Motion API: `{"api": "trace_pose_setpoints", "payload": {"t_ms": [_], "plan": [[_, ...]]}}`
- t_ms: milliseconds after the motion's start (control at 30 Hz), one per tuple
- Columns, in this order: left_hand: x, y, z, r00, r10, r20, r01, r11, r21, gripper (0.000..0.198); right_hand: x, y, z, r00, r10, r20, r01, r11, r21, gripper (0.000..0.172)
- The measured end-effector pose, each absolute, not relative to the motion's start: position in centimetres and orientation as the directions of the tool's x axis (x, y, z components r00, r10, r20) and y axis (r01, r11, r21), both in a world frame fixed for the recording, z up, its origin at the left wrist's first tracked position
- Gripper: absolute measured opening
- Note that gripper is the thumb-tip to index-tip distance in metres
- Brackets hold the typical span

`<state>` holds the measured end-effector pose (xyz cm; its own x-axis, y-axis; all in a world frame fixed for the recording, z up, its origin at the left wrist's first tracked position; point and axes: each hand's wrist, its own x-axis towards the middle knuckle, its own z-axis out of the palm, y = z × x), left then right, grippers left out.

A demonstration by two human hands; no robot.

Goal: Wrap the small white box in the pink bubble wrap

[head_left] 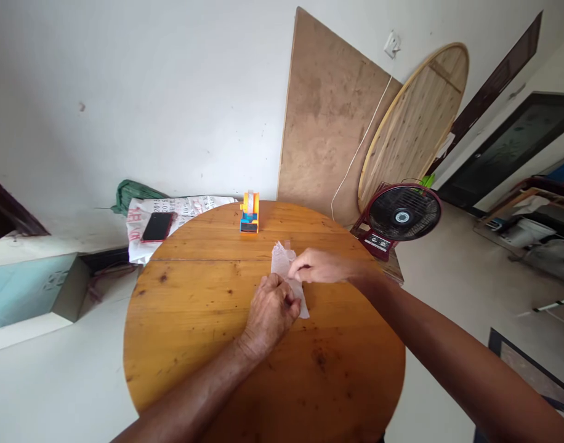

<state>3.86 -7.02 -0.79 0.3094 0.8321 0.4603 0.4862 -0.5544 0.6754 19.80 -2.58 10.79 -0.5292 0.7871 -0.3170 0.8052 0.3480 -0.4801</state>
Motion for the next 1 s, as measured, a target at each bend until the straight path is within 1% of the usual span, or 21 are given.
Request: {"api": "trace_pose_setpoints", "payload": {"t_ms": [67,133,233,267,333,400,500,633,733,867,933,1000], "plan": [[3.8,-6.9,-0.7,0.323,0.817,0.478,0.508,-0.575,0.641,0.013,20.0,-2.9,11.2,-0.386,0.911,-0.147,0.846,0.285,-0.451,0.019],[3.8,-6.7,-0.9,0.324,0.806,0.496,0.496,-0.591,0.636,0.013,19.7,-2.9,10.9,-0.238,0.97,-0.049,0.907,0.203,-0.368,0.017],[3.9,-6.4,-1.4,0.331,0.797,0.505,0.453,-0.603,0.656,0.014,18.4,-2.2,9.5,-0.107,0.993,-0.058,0.978,0.094,-0.188,0.017],[3.9,-6.3,-1.5,0.34,0.798,0.498,0.44,-0.603,0.666,0.014,18.1,-1.8,9.0,-0.073,0.995,-0.07,0.987,0.062,-0.15,0.016],[4.0,-6.1,-1.7,0.362,0.802,0.476,0.413,-0.595,0.689,0.016,17.8,-0.9,8.1,-0.026,0.997,-0.074,0.99,0.016,-0.14,0.011],[4.0,-6.0,-1.7,0.376,0.81,0.449,0.396,-0.579,0.713,0.017,18.2,-0.2,7.5,0.005,0.999,-0.051,0.982,-0.014,-0.188,0.009],[4.0,-5.8,-1.7,0.392,0.817,0.423,0.385,-0.563,0.731,0.017,19.5,0.6,6.8,0.044,0.998,-0.035,0.95,-0.053,-0.309,0.014],[3.9,-5.8,-1.7,0.407,0.811,0.421,0.361,-0.566,0.741,0.018,20.2,1.2,5.3,0.06,0.992,-0.114,0.841,-0.112,-0.53,0.016],[3.9,-5.9,-1.7,0.399,0.807,0.436,0.363,-0.575,0.733,0.018,19.7,1.5,4.1,0.043,0.985,-0.168,0.737,-0.145,-0.66,0.02],[3.8,-6.1,-1.6,0.366,0.795,0.484,0.399,-0.604,0.69,0.016,19.3,1.5,3.4,0.023,0.976,-0.217,0.632,-0.182,-0.754,0.031],[3.7,-6.3,-1.4,0.353,0.79,0.501,0.412,-0.612,0.675,0.013,19.4,1.2,3.3,0.023,0.973,-0.229,0.6,-0.197,-0.775,0.029],[3.6,-6.5,-1.2,0.345,0.789,0.509,0.427,-0.615,0.663,0.02,19.7,1.0,3.1,0.017,0.974,-0.227,0.587,-0.193,-0.786,0.021]]}}
